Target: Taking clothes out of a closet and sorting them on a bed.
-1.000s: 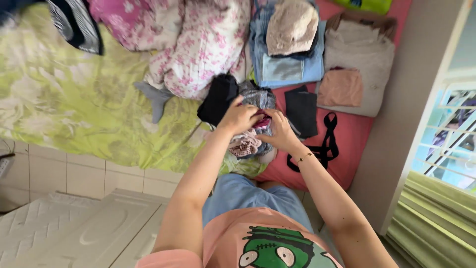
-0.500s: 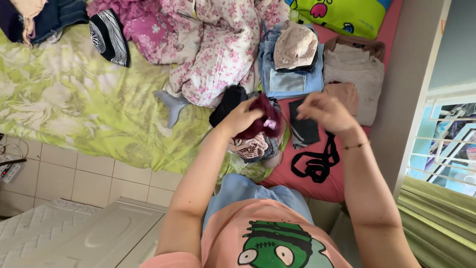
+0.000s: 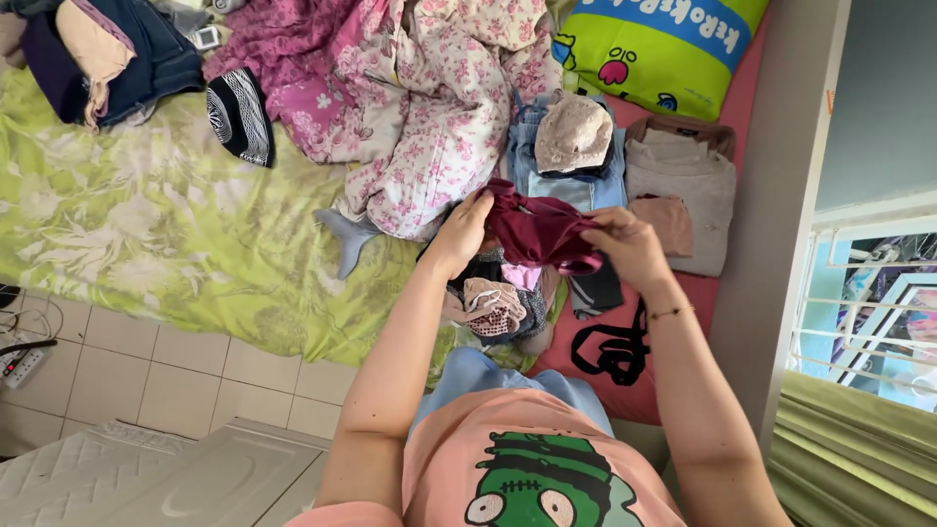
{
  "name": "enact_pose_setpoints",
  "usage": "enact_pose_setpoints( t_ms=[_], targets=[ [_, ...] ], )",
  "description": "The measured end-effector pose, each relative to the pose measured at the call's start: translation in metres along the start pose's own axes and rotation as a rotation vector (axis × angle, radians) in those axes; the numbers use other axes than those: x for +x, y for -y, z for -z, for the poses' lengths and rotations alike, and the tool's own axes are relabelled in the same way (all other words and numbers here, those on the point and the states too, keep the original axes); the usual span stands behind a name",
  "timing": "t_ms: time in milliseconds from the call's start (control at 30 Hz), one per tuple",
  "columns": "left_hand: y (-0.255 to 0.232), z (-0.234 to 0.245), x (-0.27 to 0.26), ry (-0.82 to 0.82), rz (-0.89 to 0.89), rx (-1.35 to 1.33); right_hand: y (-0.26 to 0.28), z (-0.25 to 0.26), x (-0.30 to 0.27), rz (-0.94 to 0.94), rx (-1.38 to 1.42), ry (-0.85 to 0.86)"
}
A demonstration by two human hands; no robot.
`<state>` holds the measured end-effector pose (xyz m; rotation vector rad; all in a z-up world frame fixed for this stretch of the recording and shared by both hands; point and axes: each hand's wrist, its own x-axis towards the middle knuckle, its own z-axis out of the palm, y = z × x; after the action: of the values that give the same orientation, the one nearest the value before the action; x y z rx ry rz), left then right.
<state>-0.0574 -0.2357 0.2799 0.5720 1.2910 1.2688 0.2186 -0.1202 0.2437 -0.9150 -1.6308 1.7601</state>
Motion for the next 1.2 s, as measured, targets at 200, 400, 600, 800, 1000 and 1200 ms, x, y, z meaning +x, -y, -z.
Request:
enact_pose_setpoints(
  t_ms=[200,400,600,800,1000,1200],
  targets=[
    [-0.003,0.006,-0.01,0.004,0.366,-0.011,0.023,0.037,-0.006,-0.257,0.039,0.258],
    [0.089,0.051,0.038,-0.255,0.265,0.203,-0.081,0.012,0.009,-0.576,0.043,0.039],
    [0.213,0.047,0.02,-0.497,0.125,0.946,-0.255,-0.006,-0.033,-0.41,-0.845,-0.009],
    [0.24,0.003,0.043,-0.14,-0.12,1.218,-0.291,-0.048,-0.075,-0.457,-0.908,-0.186],
    [0.267,-0.02,0.142,0.011,-0.451,1.363,-0.279,-0.059,-0.052,-1.134,-0.328,-0.334],
    [0.304,-0.002,0.185,0.09,-0.076,1.659,-0.37,-0.03,-0.074,-1.206,-0.108,-0.376]
  ],
)
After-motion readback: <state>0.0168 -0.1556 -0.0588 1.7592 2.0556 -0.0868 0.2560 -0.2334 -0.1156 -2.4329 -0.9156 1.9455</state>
